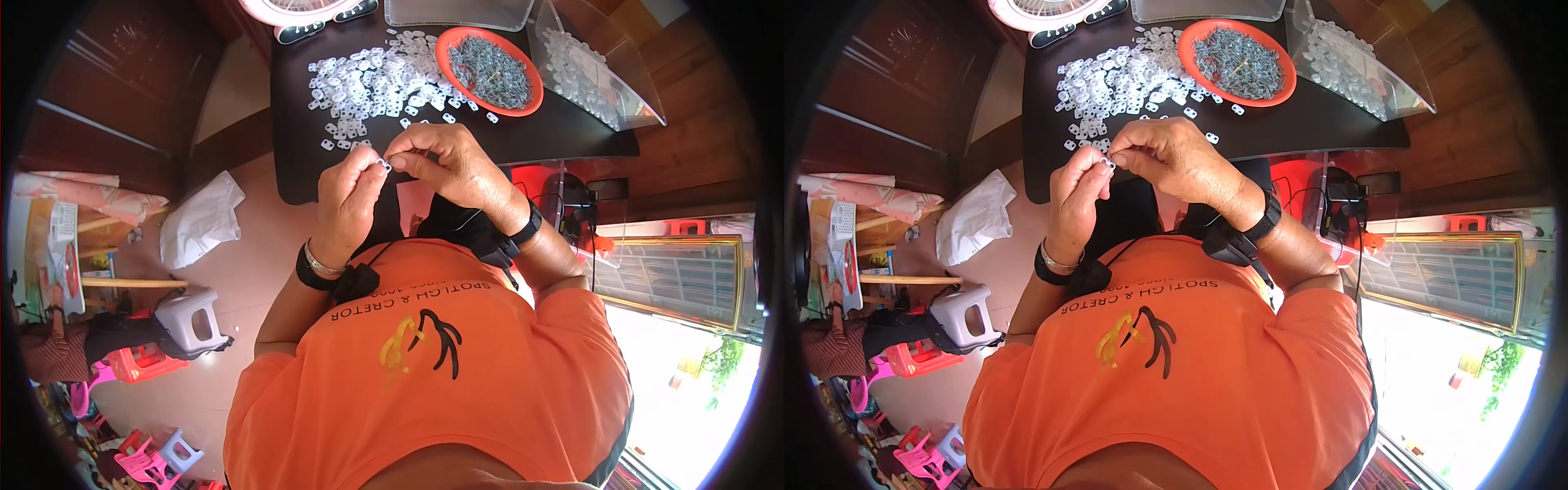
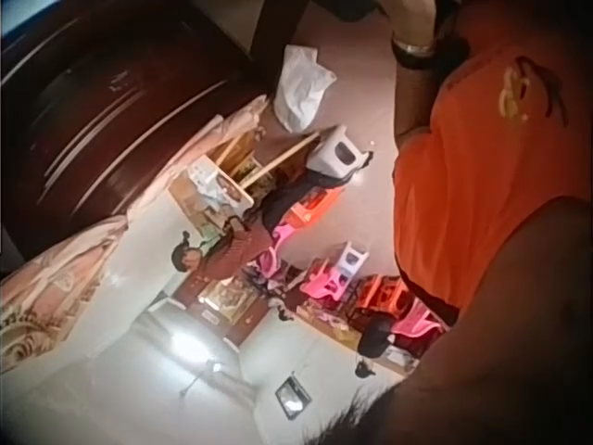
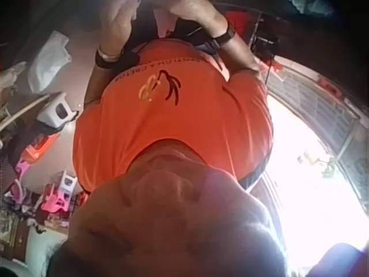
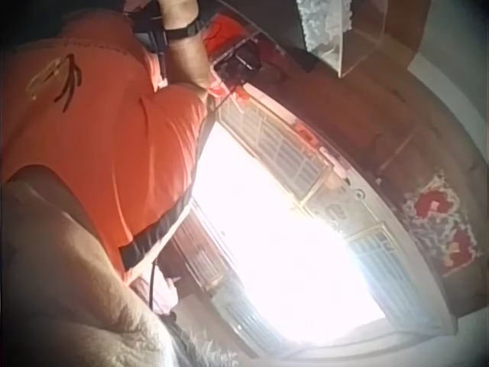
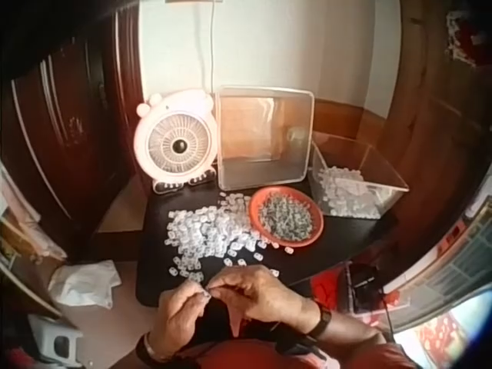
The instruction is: Manually assembling small white plastic clips by inserting metal components.
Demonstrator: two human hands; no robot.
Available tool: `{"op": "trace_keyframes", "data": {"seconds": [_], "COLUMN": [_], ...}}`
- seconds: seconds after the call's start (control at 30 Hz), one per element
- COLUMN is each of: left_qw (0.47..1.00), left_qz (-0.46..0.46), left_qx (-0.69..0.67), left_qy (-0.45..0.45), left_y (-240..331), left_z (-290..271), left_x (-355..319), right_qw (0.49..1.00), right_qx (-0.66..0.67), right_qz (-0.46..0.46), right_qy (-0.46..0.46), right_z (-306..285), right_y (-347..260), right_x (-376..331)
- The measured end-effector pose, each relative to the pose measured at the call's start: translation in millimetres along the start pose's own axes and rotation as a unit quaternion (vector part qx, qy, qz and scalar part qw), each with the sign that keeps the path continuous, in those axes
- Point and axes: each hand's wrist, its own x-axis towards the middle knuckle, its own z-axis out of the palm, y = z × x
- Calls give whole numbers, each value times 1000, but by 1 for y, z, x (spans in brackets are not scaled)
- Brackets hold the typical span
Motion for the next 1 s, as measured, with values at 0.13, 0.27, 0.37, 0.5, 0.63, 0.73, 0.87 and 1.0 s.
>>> {"op": "trace_keyframes", "data": {"seconds": [0.13, 0.27, 0.37, 0.5, 0.63, 0.73, 0.87, 1.0], "left_qw": [1000, 1000, 1000, 999, 998, 997, 987, 994], "left_qz": [6, 10, 1, -5, 4, 9, 59, 21], "left_qx": [21, 21, 22, 43, 49, 75, 145, 91], "left_qy": [-12, -8, -11, -28, -27, -32, -39, -60], "left_y": [1, 1, 3, 4, 5, 8, 10, 6], "left_z": [0, -2, -1, -2, -1, 0, 1, 2], "left_x": [0, 0, 0, -1, -2, -3, -2, -3], "right_qw": [999, 998, 995, 991, 991, 990, 984, 982], "right_qx": [-32, -59, -82, -97, -99, -113, -151, -164], "right_qz": [-19, -30, -59, -84, -87, -78, -90, -72], "right_qy": [-1, 3, -12, -23, -25, -31, -37, -59], "right_z": [-2, -9, -9, -8, -7, -6, -7, -8], "right_y": [1, -3, 1, 0, 2, 2, 0, -1], "right_x": [-1, 0, 1, 2, 2, 0, -3, -4]}}
